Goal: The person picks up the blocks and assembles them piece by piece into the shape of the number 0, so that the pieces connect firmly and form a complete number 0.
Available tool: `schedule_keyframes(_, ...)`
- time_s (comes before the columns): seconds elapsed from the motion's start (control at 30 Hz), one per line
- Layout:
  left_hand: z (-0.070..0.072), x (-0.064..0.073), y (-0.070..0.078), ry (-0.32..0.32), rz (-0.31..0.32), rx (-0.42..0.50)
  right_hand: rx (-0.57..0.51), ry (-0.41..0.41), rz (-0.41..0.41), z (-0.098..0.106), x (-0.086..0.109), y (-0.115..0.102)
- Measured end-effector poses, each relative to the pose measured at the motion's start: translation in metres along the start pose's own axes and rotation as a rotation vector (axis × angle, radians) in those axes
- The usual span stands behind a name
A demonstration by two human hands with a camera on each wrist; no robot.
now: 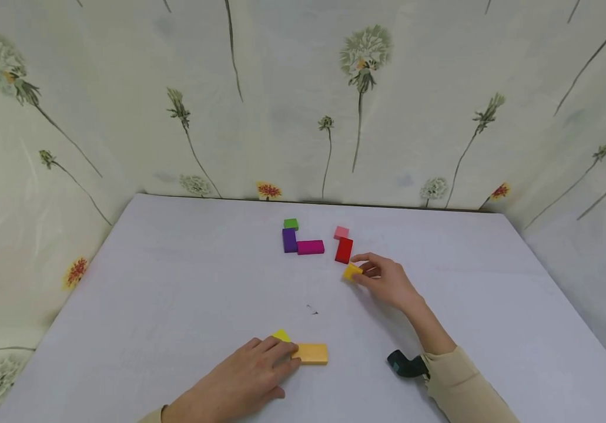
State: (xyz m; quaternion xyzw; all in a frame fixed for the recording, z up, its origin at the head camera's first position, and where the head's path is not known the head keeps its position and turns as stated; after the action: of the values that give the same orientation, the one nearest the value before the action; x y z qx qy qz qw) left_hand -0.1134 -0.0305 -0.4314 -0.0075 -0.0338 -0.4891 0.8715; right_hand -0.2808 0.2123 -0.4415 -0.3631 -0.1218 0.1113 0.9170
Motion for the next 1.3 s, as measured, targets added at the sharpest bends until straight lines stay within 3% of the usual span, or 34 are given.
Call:
schedule_keyframes(0.7, 0.000, 0.002, 0.000, 0.002, 0.005, -0.011, -0.062, -0.075, 0.105, -0.008, 0.018, -0.015)
schedule_keyframes(1.1, -0.003, -0.002, -0.005, -0.082, 0.021, 0.054, -0.110, -0.156, 0.165, -0.019, 0.030, -0.025)
schedule_keyframes(1.3, -0.003, -0.002, -0.004, -0.076, 0.018, 0.040, -0.102, -0.173, 0.168, -0.025, 0.034, -0.026)
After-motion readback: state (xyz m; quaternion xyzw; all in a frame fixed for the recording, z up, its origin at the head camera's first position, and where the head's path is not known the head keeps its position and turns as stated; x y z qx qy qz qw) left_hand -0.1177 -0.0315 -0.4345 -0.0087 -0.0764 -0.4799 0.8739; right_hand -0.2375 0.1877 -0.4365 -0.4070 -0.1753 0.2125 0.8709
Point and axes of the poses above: each hand's wrist, its own x-axis away from the middle knuckle, its own z-axis out of the back of the hand, y = z × x, the point moved 7 cm from there along -x, towards the middle knuckle, and after that the axes turned 10 degrees about -y, right-handed, at the moved point
